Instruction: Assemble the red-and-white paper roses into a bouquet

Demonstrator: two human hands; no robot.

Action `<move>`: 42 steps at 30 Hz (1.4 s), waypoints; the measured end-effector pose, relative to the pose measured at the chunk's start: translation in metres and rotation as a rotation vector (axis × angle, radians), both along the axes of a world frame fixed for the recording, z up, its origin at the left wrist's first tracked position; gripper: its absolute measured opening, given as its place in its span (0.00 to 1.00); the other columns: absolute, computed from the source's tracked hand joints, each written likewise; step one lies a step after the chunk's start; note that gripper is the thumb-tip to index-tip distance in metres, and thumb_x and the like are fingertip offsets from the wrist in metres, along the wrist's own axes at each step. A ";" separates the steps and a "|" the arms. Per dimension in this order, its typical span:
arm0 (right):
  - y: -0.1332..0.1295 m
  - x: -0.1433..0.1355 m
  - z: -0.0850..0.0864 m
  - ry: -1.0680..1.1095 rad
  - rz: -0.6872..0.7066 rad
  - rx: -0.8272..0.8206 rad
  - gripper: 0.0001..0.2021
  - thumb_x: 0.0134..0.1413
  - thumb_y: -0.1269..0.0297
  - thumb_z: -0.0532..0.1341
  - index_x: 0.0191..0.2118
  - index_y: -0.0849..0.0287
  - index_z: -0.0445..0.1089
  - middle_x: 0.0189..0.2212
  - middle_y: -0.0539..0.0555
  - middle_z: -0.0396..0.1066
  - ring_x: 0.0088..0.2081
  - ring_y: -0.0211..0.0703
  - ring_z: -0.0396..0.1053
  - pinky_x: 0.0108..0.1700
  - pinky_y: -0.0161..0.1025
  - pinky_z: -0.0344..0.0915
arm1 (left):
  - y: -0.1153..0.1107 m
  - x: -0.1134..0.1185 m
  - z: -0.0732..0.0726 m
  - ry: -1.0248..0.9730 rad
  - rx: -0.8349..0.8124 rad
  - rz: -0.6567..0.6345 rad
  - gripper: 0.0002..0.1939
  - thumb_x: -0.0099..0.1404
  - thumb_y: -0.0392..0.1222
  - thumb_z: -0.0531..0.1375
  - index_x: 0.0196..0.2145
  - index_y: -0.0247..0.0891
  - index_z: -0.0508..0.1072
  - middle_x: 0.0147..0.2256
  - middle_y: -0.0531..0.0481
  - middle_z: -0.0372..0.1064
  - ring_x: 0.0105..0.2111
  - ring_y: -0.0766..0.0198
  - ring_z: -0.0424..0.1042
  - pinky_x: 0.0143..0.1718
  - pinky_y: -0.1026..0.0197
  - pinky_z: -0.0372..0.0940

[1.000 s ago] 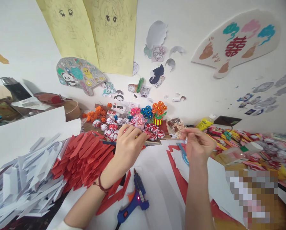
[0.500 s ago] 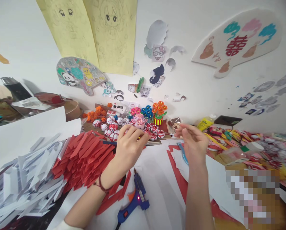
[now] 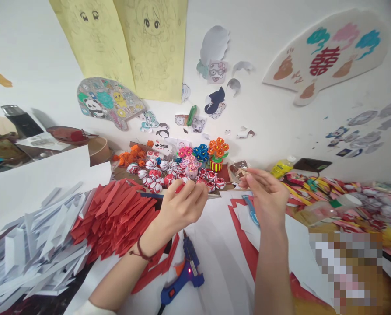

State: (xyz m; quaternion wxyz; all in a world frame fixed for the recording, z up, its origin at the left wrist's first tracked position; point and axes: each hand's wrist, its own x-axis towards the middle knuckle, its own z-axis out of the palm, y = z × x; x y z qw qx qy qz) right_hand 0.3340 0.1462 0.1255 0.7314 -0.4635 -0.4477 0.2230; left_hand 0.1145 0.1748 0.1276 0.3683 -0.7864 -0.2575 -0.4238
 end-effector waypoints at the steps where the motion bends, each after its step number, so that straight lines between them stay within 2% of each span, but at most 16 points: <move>1: 0.000 0.000 0.000 -0.001 0.001 -0.001 0.11 0.49 0.65 0.70 0.40 0.59 0.77 0.30 0.54 0.77 0.27 0.40 0.74 0.30 0.37 0.71 | 0.000 0.000 0.000 0.003 0.000 0.001 0.06 0.66 0.32 0.59 0.32 0.41 0.73 0.30 0.54 0.73 0.30 0.67 0.67 0.42 0.56 0.56; 6: 0.000 -0.002 0.001 -0.007 -0.012 0.031 0.11 0.48 0.65 0.70 0.40 0.58 0.78 0.29 0.53 0.77 0.26 0.40 0.75 0.30 0.37 0.72 | 0.000 0.000 0.001 -0.009 -0.024 -0.036 0.06 0.65 0.31 0.60 0.32 0.40 0.72 0.29 0.53 0.72 0.30 0.66 0.67 0.41 0.56 0.55; 13: 0.000 -0.002 0.000 -0.058 -0.056 0.103 0.10 0.48 0.65 0.70 0.39 0.59 0.78 0.27 0.52 0.78 0.26 0.42 0.75 0.30 0.40 0.73 | 0.002 0.000 0.001 -0.017 -0.005 -0.021 0.05 0.63 0.31 0.62 0.33 0.39 0.73 0.28 0.54 0.73 0.30 0.66 0.67 0.43 0.55 0.54; 19: -0.001 0.008 0.000 0.022 0.047 0.088 0.09 0.52 0.62 0.68 0.40 0.57 0.77 0.28 0.51 0.76 0.27 0.40 0.74 0.32 0.40 0.71 | 0.006 -0.004 0.000 -0.012 -0.029 -0.038 0.07 0.64 0.30 0.61 0.36 0.42 0.74 0.28 0.56 0.74 0.30 0.66 0.69 0.41 0.55 0.55; 22: -0.003 0.017 -0.002 -0.004 -0.043 0.046 0.09 0.50 0.62 0.69 0.38 0.57 0.77 0.29 0.52 0.76 0.27 0.40 0.74 0.33 0.40 0.71 | 0.008 -0.007 0.000 0.010 0.014 -0.049 0.06 0.66 0.32 0.60 0.37 0.43 0.74 0.28 0.56 0.74 0.31 0.66 0.70 0.41 0.56 0.56; 25: -0.007 0.025 -0.003 -0.261 -0.172 -0.024 0.10 0.49 0.60 0.69 0.39 0.56 0.78 0.35 0.54 0.78 0.35 0.46 0.75 0.40 0.45 0.71 | 0.012 -0.010 0.001 0.055 0.017 -0.074 0.07 0.66 0.32 0.60 0.39 0.43 0.74 0.30 0.55 0.75 0.32 0.66 0.71 0.40 0.57 0.56; 28: -0.011 0.028 -0.001 -0.723 -0.177 -0.090 0.09 0.53 0.56 0.67 0.38 0.52 0.78 0.38 0.54 0.78 0.42 0.50 0.73 0.48 0.50 0.65 | 0.015 -0.012 0.000 0.112 -0.020 -0.070 0.07 0.66 0.32 0.59 0.39 0.41 0.73 0.30 0.54 0.74 0.33 0.66 0.71 0.40 0.57 0.56; 31: -0.013 0.020 0.002 -1.074 -0.117 -0.125 0.07 0.58 0.57 0.63 0.34 0.50 0.77 0.34 0.51 0.79 0.39 0.49 0.73 0.51 0.53 0.58 | 0.017 -0.013 0.000 0.149 -0.012 -0.029 0.05 0.66 0.32 0.59 0.38 0.39 0.74 0.31 0.53 0.74 0.34 0.65 0.71 0.39 0.57 0.56; 33: -0.011 0.011 0.002 -1.170 -0.074 -0.139 0.09 0.62 0.60 0.60 0.33 0.51 0.77 0.32 0.50 0.79 0.35 0.47 0.73 0.50 0.51 0.57 | 0.018 -0.013 0.001 0.155 -0.008 -0.016 0.05 0.66 0.32 0.59 0.38 0.38 0.74 0.32 0.52 0.75 0.35 0.65 0.71 0.40 0.57 0.56; 37: -0.002 -0.007 -0.003 -1.138 0.064 -0.170 0.12 0.65 0.61 0.56 0.36 0.52 0.77 0.32 0.51 0.78 0.32 0.45 0.72 0.44 0.46 0.60 | 0.019 -0.013 0.003 0.099 -0.033 -0.021 0.06 0.66 0.31 0.59 0.37 0.39 0.74 0.35 0.52 0.75 0.38 0.65 0.72 0.44 0.57 0.55; 42: 0.012 -0.019 -0.011 -0.806 0.235 -0.255 0.15 0.64 0.56 0.56 0.36 0.55 0.78 0.21 0.49 0.72 0.25 0.40 0.68 0.31 0.37 0.61 | 0.018 -0.016 0.004 -0.017 0.045 0.058 0.09 0.65 0.33 0.62 0.42 0.45 0.75 0.43 0.51 0.77 0.41 0.63 0.71 0.47 0.56 0.54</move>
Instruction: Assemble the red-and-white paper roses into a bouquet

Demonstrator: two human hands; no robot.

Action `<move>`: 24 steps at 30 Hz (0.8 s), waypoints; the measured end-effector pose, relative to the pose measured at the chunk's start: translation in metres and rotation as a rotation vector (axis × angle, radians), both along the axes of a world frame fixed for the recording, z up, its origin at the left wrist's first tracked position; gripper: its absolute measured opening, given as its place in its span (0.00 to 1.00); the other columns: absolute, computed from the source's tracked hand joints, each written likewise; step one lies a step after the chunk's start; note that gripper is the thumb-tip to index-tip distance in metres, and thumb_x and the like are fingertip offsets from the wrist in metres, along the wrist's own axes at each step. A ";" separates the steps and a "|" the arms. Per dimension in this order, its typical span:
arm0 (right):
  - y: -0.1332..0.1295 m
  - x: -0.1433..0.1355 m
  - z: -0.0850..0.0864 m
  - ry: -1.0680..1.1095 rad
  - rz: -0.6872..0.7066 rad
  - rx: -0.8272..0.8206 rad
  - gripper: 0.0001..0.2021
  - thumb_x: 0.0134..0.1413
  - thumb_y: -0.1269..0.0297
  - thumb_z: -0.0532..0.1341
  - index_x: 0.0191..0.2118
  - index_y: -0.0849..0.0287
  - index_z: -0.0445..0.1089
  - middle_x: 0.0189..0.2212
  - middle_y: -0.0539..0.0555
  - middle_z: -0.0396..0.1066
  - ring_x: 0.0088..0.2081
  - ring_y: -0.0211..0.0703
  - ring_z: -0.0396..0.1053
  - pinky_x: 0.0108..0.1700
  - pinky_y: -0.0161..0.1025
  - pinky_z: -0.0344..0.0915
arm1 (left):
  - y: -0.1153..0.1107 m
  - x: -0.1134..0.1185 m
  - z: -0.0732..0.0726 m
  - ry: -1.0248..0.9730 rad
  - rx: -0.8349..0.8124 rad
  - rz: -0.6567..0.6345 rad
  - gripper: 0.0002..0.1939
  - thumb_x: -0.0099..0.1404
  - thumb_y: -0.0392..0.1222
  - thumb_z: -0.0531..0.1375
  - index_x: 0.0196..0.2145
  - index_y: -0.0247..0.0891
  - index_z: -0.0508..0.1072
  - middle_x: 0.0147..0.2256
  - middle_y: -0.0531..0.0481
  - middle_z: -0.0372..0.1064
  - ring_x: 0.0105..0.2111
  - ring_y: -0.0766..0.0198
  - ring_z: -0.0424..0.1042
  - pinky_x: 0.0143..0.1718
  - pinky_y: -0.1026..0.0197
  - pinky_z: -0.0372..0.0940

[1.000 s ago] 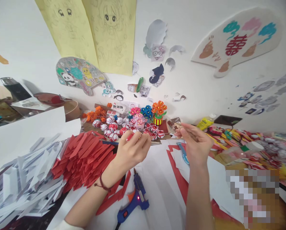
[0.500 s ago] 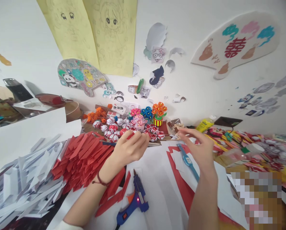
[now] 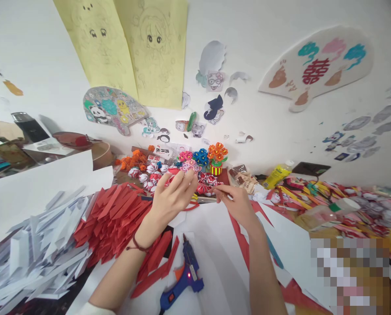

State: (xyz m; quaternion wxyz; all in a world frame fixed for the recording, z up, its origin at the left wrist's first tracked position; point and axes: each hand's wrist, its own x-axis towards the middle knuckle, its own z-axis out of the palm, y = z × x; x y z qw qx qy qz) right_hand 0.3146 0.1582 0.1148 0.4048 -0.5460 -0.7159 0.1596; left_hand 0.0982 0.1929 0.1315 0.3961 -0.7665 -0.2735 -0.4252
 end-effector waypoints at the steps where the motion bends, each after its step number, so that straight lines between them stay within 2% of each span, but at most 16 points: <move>1: 0.002 -0.002 -0.001 0.084 0.002 -0.021 0.15 0.63 0.54 0.57 0.37 0.56 0.78 0.20 0.49 0.71 0.25 0.39 0.68 0.30 0.36 0.61 | -0.002 -0.001 0.000 -0.031 0.037 0.007 0.11 0.64 0.35 0.63 0.44 0.47 0.75 0.44 0.52 0.77 0.41 0.63 0.71 0.47 0.55 0.54; 5: 0.007 -0.004 -0.006 0.431 0.047 -0.055 0.15 0.58 0.51 0.61 0.37 0.58 0.77 0.20 0.49 0.68 0.24 0.38 0.65 0.27 0.34 0.60 | -0.012 -0.008 0.000 -0.134 0.112 -0.028 0.16 0.61 0.38 0.67 0.46 0.53 0.74 0.41 0.54 0.78 0.37 0.61 0.69 0.45 0.54 0.54; 8: 0.008 -0.003 -0.010 0.658 0.088 -0.066 0.14 0.56 0.51 0.63 0.37 0.58 0.76 0.19 0.47 0.64 0.22 0.35 0.60 0.23 0.32 0.53 | -0.014 -0.010 0.001 -0.200 0.163 -0.040 0.16 0.58 0.39 0.69 0.43 0.53 0.76 0.37 0.54 0.78 0.34 0.60 0.67 0.42 0.54 0.55; 11: 0.008 -0.001 -0.013 0.835 0.130 -0.024 0.13 0.58 0.51 0.62 0.37 0.57 0.73 0.16 0.45 0.59 0.20 0.34 0.53 0.22 0.32 0.46 | -0.009 -0.010 0.002 -0.203 0.215 -0.059 0.17 0.55 0.36 0.71 0.41 0.51 0.77 0.36 0.54 0.78 0.33 0.62 0.67 0.40 0.55 0.55; 16: 0.010 0.004 -0.013 1.040 0.293 0.069 0.13 0.61 0.51 0.59 0.32 0.54 0.66 0.13 0.41 0.49 0.17 0.33 0.44 0.24 0.34 0.49 | -0.004 -0.008 0.004 -0.192 0.227 -0.079 0.16 0.56 0.31 0.69 0.40 0.49 0.77 0.34 0.55 0.78 0.32 0.63 0.69 0.40 0.55 0.55; 21: 0.009 0.012 -0.009 1.063 0.214 0.068 0.13 0.60 0.50 0.60 0.33 0.54 0.64 0.14 0.40 0.48 0.16 0.32 0.41 0.21 0.34 0.47 | -0.007 -0.007 0.009 -0.175 0.209 -0.091 0.16 0.55 0.30 0.69 0.40 0.44 0.78 0.32 0.53 0.79 0.31 0.62 0.70 0.40 0.55 0.54; 24: 0.007 0.018 -0.007 1.172 0.168 0.065 0.13 0.59 0.52 0.62 0.33 0.55 0.65 0.15 0.40 0.47 0.16 0.30 0.38 0.20 0.31 0.46 | -0.008 -0.006 0.009 -0.170 0.222 -0.092 0.13 0.56 0.31 0.68 0.39 0.45 0.77 0.31 0.54 0.79 0.30 0.64 0.71 0.41 0.56 0.53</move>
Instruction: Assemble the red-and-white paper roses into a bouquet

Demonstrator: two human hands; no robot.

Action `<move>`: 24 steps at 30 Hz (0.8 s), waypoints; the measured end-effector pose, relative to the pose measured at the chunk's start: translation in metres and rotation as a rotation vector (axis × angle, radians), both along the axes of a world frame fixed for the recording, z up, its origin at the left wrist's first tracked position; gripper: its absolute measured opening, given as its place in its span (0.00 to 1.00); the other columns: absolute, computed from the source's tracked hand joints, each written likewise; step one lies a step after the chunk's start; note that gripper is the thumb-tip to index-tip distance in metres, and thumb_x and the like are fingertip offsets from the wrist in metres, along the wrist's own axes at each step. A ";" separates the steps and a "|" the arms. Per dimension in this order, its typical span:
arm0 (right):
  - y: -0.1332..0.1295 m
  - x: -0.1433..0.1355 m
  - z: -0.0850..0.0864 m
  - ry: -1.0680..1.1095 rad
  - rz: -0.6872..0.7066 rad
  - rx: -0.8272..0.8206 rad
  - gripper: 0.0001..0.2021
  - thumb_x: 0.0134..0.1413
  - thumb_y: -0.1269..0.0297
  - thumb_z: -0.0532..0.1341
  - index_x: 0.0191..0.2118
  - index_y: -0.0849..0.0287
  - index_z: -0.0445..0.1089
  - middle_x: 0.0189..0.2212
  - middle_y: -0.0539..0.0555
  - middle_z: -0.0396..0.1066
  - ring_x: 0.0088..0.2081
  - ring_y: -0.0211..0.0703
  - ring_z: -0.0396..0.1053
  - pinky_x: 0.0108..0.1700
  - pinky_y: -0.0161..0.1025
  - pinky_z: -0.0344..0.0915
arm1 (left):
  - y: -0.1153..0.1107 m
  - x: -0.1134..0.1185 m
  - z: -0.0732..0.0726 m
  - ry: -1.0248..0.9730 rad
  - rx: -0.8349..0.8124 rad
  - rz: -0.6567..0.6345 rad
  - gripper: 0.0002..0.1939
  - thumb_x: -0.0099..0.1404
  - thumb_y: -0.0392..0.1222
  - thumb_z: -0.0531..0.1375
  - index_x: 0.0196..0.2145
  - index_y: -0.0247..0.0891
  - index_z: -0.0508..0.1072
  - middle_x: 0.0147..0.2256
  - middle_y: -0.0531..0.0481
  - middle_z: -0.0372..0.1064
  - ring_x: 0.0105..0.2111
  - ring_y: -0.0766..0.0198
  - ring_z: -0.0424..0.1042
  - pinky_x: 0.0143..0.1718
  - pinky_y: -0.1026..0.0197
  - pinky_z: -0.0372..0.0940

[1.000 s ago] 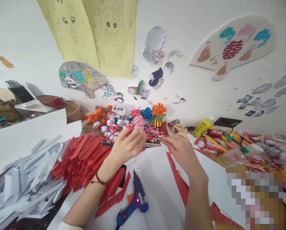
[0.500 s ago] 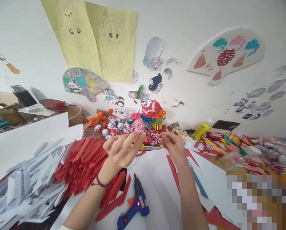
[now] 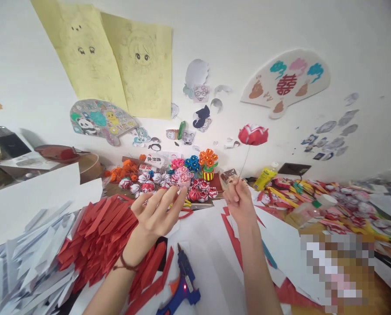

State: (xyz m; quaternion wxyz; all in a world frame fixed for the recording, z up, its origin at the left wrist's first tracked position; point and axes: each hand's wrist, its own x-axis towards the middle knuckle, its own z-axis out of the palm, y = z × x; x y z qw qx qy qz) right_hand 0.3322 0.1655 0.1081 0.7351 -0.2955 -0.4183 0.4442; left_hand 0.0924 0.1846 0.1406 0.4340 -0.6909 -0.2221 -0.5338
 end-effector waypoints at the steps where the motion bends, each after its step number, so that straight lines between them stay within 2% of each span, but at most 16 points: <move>1: 0.000 0.002 0.000 0.044 -0.011 -0.010 0.12 0.58 0.53 0.63 0.33 0.56 0.66 0.15 0.40 0.47 0.16 0.29 0.38 0.20 0.30 0.46 | 0.000 0.000 0.000 0.002 0.001 0.002 0.12 0.57 0.32 0.68 0.38 0.45 0.77 0.31 0.55 0.79 0.30 0.65 0.71 0.41 0.56 0.53; 4: 0.001 0.006 -0.002 0.130 -0.044 -0.047 0.11 0.57 0.56 0.66 0.35 0.57 0.68 0.17 0.40 0.48 0.16 0.27 0.39 0.19 0.28 0.46 | 0.000 0.000 0.000 0.014 -0.008 0.000 0.11 0.59 0.33 0.67 0.39 0.45 0.77 0.31 0.55 0.79 0.30 0.65 0.72 0.43 0.56 0.52; 11: 0.006 0.022 -0.011 0.156 -0.129 -0.033 0.09 0.59 0.58 0.64 0.36 0.60 0.71 0.16 0.40 0.49 0.16 0.26 0.40 0.18 0.27 0.44 | -0.003 -0.002 0.000 0.048 -0.065 0.001 0.11 0.56 0.33 0.68 0.38 0.43 0.77 0.32 0.53 0.79 0.31 0.63 0.72 0.41 0.56 0.53; 17: 0.006 0.028 -0.011 0.183 -0.117 -0.060 0.09 0.57 0.58 0.65 0.35 0.59 0.70 0.16 0.39 0.45 0.16 0.26 0.38 0.17 0.27 0.44 | -0.001 -0.001 -0.001 0.059 -0.070 -0.004 0.11 0.57 0.33 0.68 0.37 0.44 0.78 0.32 0.54 0.79 0.31 0.64 0.73 0.41 0.56 0.53; 24: 0.011 0.017 -0.012 0.207 -0.081 -0.085 0.09 0.56 0.59 0.66 0.35 0.59 0.70 0.15 0.39 0.48 0.15 0.26 0.37 0.17 0.28 0.42 | 0.002 0.004 -0.008 0.091 -0.105 -0.019 0.11 0.56 0.32 0.69 0.37 0.43 0.78 0.34 0.53 0.79 0.33 0.63 0.72 0.42 0.55 0.54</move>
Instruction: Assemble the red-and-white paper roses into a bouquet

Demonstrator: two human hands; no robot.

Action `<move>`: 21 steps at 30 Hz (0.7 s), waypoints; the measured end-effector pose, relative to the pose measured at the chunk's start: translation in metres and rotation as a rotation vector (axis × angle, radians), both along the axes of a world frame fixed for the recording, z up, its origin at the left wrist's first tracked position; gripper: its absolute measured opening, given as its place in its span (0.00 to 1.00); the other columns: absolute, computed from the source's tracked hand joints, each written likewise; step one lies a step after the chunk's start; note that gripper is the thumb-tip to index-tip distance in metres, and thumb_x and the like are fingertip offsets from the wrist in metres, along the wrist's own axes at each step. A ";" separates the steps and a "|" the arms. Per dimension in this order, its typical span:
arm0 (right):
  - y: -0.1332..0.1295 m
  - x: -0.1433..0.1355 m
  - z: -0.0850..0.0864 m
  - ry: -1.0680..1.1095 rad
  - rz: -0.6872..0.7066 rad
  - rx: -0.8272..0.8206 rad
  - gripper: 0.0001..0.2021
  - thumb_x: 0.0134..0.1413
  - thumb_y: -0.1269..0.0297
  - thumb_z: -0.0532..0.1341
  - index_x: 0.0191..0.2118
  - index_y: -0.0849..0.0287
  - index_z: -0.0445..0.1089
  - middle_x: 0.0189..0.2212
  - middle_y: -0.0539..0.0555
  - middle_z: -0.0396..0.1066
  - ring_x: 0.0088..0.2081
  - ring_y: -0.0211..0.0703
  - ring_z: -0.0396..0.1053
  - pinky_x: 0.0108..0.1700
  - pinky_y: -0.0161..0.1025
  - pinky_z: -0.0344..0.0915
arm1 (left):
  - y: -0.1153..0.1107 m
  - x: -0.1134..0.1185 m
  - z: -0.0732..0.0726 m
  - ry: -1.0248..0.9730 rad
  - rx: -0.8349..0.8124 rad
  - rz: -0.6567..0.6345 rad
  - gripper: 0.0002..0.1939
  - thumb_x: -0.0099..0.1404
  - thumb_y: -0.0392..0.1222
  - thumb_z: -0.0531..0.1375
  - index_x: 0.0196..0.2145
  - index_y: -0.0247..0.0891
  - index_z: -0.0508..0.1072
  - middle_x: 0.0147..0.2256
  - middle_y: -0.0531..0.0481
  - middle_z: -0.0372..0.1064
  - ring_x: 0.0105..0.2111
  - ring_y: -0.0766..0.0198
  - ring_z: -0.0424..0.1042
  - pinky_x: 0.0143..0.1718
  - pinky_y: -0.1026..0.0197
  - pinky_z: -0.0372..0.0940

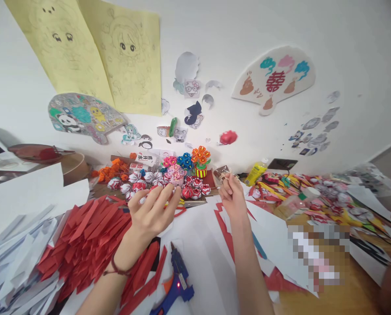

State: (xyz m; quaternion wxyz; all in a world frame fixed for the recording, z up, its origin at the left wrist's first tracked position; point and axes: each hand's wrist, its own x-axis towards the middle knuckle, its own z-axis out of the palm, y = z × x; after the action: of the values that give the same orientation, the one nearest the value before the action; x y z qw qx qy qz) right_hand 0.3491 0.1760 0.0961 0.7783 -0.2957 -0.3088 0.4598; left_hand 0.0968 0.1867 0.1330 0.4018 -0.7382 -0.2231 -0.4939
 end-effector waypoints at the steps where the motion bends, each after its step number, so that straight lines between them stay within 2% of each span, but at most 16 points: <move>1: 0.000 -0.001 0.000 0.005 -0.005 0.009 0.09 0.56 0.59 0.66 0.35 0.59 0.70 0.15 0.39 0.48 0.15 0.26 0.38 0.17 0.28 0.42 | 0.000 0.001 -0.001 0.003 -0.007 0.000 0.11 0.56 0.32 0.68 0.37 0.43 0.78 0.35 0.53 0.79 0.33 0.63 0.73 0.42 0.55 0.54; 7: -0.003 0.001 0.005 0.000 0.015 0.059 0.08 0.59 0.59 0.64 0.34 0.57 0.69 0.15 0.40 0.49 0.14 0.26 0.38 0.17 0.28 0.44 | 0.001 0.004 -0.002 0.010 -0.036 0.022 0.09 0.57 0.33 0.69 0.36 0.42 0.78 0.36 0.53 0.79 0.33 0.63 0.73 0.43 0.55 0.55; 12: -0.007 0.008 0.006 0.080 -0.006 0.174 0.07 0.59 0.58 0.64 0.34 0.55 0.68 0.15 0.39 0.46 0.14 0.28 0.36 0.17 0.28 0.47 | 0.000 0.005 -0.001 0.011 -0.033 0.013 0.10 0.56 0.33 0.69 0.36 0.43 0.78 0.35 0.54 0.79 0.33 0.62 0.73 0.43 0.54 0.54; 21: -0.005 0.005 0.003 -0.069 -0.043 0.132 0.10 0.60 0.54 0.62 0.35 0.55 0.69 0.15 0.40 0.49 0.14 0.28 0.39 0.17 0.29 0.44 | -0.002 0.004 0.000 0.035 -0.091 0.019 0.08 0.60 0.31 0.65 0.36 0.42 0.76 0.38 0.52 0.78 0.35 0.62 0.73 0.44 0.54 0.54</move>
State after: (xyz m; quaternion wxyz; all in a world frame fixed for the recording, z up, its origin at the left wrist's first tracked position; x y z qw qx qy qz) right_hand 0.3539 0.1712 0.0996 0.7948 -0.2658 -0.3586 0.4112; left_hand 0.1012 0.1851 0.1335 0.3761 -0.7620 -0.2455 -0.4664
